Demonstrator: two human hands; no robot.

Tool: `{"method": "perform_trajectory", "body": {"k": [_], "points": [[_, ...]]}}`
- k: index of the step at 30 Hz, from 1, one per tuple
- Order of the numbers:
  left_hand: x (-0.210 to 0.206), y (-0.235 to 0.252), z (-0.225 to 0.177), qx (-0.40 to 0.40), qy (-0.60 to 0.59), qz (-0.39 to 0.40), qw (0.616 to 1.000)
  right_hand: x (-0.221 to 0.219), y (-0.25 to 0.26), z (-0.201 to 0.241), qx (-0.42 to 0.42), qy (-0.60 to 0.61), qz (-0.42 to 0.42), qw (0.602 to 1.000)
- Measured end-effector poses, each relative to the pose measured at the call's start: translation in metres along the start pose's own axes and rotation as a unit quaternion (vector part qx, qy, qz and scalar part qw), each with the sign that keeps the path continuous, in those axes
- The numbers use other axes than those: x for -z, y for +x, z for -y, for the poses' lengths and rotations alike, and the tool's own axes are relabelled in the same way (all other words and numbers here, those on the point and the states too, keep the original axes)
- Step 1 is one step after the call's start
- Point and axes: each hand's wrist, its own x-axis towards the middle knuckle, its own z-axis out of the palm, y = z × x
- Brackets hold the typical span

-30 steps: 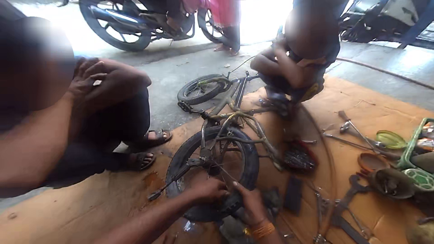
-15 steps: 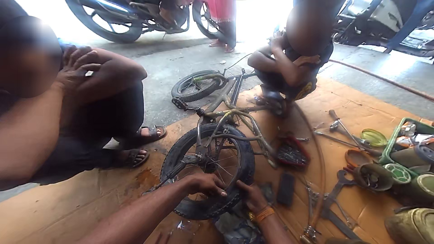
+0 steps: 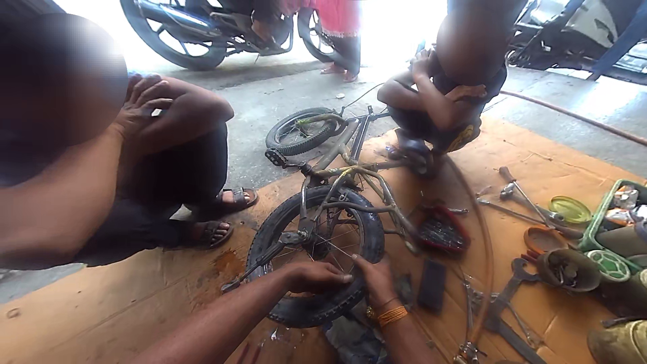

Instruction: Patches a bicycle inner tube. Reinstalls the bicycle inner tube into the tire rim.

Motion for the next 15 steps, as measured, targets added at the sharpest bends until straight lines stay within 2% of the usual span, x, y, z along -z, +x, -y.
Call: {"method": "perform_trajectory", "body": {"k": [3,6,8,10,12,15], "points": [[0.003,-0.001,-0.001,-0.003,-0.032,0.021,0.999,0.007,0.004,0.000,0.006,0.019,0.028,0.999],[0.003,0.002,0.002,-0.005,0.007,0.017,1.000,0.014,0.005,-0.008,-0.017,0.069,0.053,0.996],[-0.003,0.003,0.001,0.005,0.040,-0.018,0.999,0.018,0.008,-0.019,-0.030,0.124,0.071,0.989],[-0.017,0.007,0.000,0.026,0.067,-0.084,0.994,0.018,0.013,-0.032,-0.037,0.166,0.069,0.983],[-0.032,0.014,0.002,0.037,0.106,-0.166,0.980,0.019,0.016,-0.036,-0.033,0.177,0.072,0.981],[-0.038,0.014,0.005,0.015,0.126,-0.207,0.970,0.021,0.014,-0.032,-0.005,0.171,0.088,0.981]]}}
